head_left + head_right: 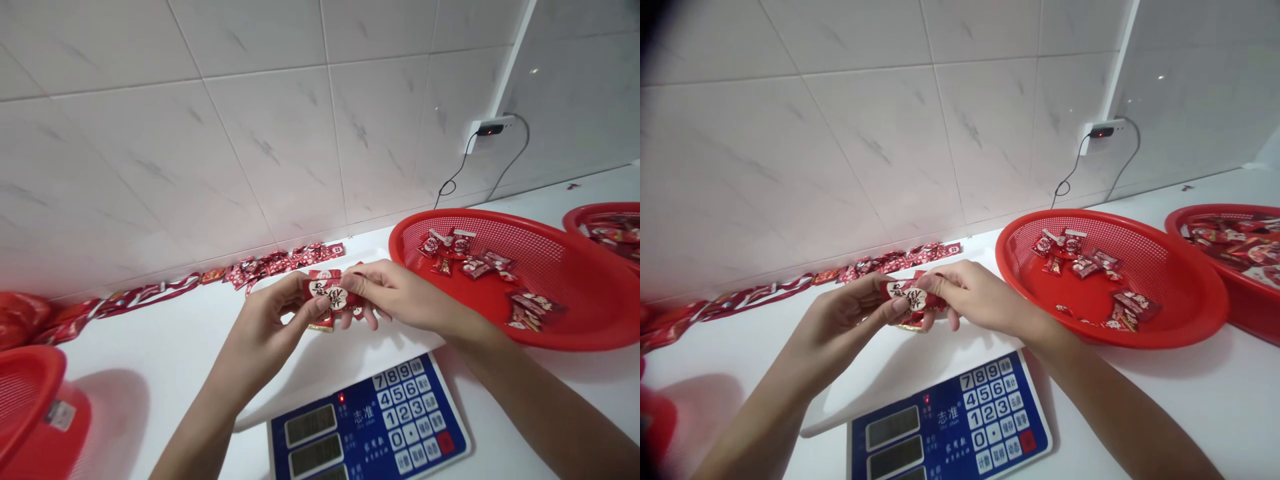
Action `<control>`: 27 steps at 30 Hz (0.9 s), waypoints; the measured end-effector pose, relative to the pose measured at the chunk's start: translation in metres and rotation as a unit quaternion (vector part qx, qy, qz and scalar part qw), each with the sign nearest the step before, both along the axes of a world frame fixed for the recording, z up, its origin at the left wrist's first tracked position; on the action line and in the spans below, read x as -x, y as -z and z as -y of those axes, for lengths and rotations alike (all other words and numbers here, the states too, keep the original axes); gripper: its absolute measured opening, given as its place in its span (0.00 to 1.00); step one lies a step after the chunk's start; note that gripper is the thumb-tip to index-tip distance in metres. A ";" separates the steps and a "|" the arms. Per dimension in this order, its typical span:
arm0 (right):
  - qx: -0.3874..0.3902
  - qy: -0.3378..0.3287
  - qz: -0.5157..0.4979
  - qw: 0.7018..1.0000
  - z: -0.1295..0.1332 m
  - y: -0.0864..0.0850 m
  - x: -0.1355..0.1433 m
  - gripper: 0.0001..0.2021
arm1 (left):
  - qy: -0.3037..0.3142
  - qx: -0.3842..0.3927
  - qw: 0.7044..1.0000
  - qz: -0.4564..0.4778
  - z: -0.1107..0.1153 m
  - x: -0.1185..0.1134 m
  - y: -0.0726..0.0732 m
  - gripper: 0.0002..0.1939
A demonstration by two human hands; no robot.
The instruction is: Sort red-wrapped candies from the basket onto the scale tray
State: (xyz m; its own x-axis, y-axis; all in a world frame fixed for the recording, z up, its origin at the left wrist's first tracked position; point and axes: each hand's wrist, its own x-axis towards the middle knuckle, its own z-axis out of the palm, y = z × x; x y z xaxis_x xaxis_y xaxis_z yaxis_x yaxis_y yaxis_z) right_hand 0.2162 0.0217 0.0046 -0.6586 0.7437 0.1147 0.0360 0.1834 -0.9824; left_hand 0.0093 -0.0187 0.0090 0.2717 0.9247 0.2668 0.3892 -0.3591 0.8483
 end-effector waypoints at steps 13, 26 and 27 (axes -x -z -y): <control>-0.016 -0.006 -0.040 0.999 0.001 0.000 0.001 0.21 | -0.049 -0.093 0.994 -0.034 0.004 0.002 -0.002 0.06; 0.070 0.071 -0.028 0.995 0.002 -0.005 0.000 0.11 | -0.128 -0.205 0.969 -0.053 0.000 0.011 -0.004 0.14; 0.065 0.074 -0.025 0.995 0.002 -0.005 0.000 0.11 | -0.135 -0.175 0.975 -0.025 0.000 0.010 -0.003 0.12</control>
